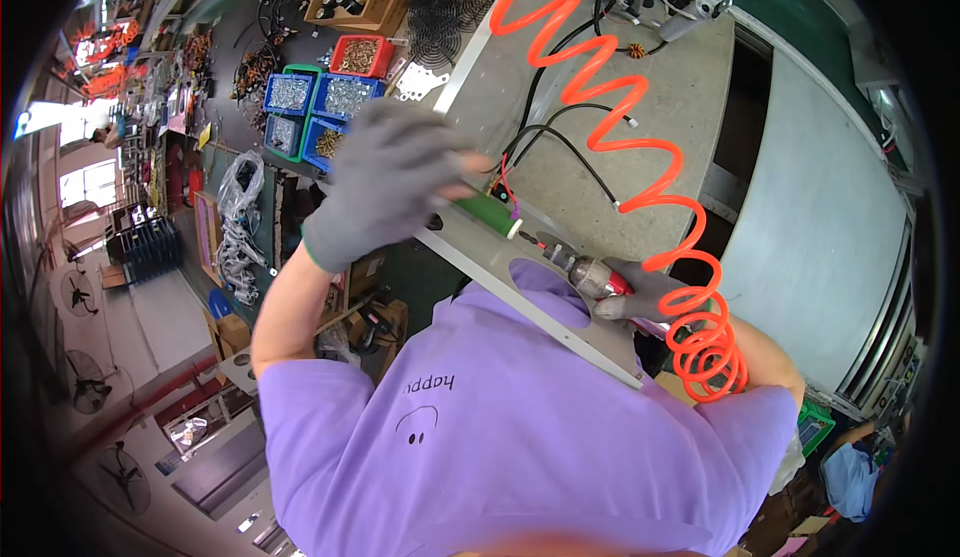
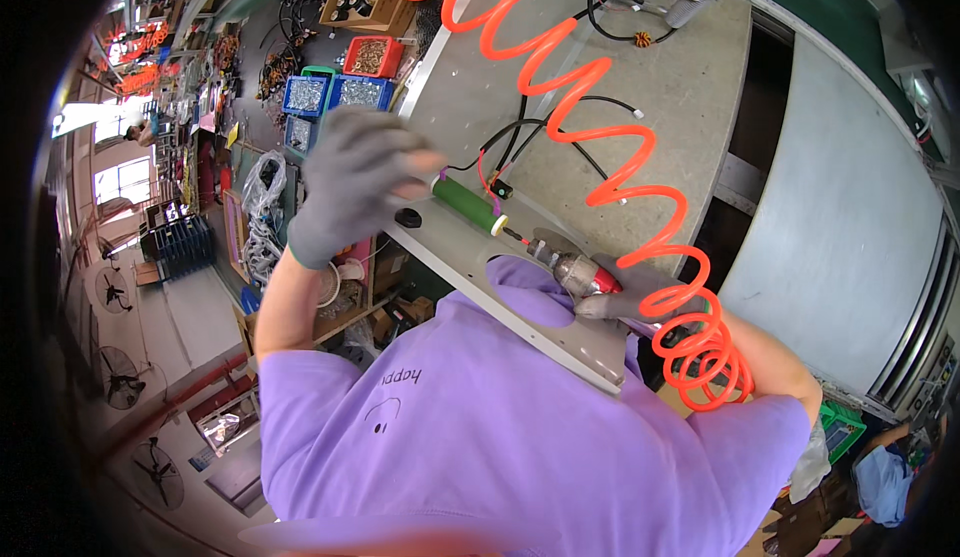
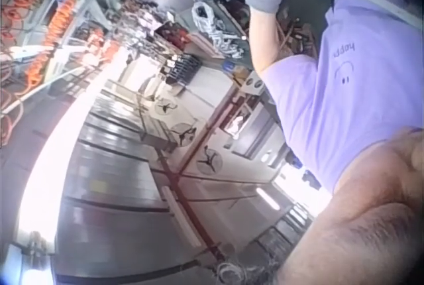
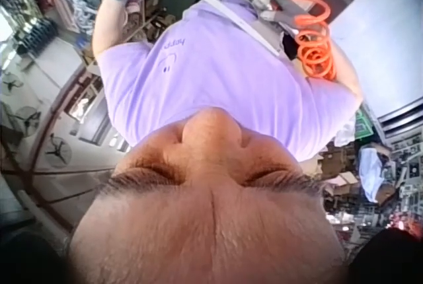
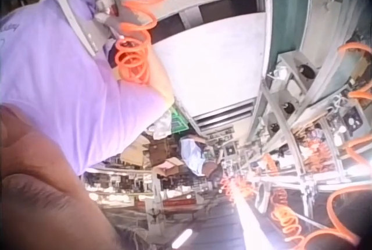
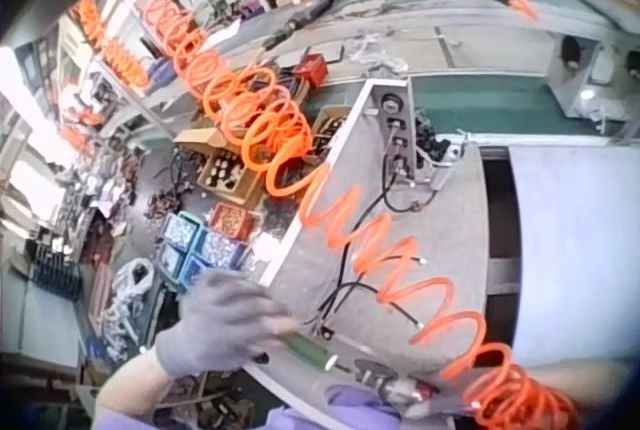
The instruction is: Assembling components onto an electrical panel frame using fasteners and a pneumatic screwdriver.
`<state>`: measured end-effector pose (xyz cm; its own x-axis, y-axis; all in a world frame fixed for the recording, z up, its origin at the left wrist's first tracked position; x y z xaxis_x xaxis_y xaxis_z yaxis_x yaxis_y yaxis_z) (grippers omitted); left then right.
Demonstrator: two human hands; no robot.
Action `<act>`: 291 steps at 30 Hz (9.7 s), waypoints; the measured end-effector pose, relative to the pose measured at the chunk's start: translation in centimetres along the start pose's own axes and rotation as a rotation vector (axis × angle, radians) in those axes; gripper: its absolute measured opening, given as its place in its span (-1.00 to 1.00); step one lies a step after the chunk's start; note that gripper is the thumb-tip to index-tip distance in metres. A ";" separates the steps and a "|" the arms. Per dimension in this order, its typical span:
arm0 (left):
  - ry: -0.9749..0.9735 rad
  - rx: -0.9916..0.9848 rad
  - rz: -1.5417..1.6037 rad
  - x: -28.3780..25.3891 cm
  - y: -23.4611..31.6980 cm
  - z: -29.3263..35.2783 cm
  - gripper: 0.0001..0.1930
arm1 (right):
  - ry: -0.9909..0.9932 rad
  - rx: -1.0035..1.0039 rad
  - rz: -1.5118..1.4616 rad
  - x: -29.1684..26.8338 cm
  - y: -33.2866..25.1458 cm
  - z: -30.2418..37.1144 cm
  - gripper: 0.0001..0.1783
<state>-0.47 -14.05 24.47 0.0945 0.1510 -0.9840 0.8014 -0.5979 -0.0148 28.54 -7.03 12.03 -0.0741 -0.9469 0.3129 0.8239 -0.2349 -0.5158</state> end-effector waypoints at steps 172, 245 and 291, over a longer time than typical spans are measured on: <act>-1.029 0.452 0.287 9.1 2.0 -5.0 -0.62 | 0.244 -0.235 0.351 0.4 0.9 -0.9 -0.71; 0.811 -1.220 1.697 11.9 2.0 12.5 -0.69 | 0.144 -0.128 0.247 0.7 0.2 -1.8 -0.62; 0.519 -1.263 0.664 5.8 -3.4 7.4 -0.80 | 0.191 -0.067 0.297 0.6 0.9 -2.5 -0.64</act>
<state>-7.03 -17.00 17.46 0.6062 0.5471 -0.5772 0.4705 0.3384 0.8149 27.81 -8.35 9.74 0.0535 -0.9985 -0.0101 0.7871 0.0484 -0.6150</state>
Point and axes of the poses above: each hand's wrist, its own z-axis away from the middle knuckle, its own x-axis out of the palm, y = z × x, the point moved 1 cm from there along -z, towards the middle knuckle, and after that the axes turned 12 degrees about x, right-handed, at the moved point
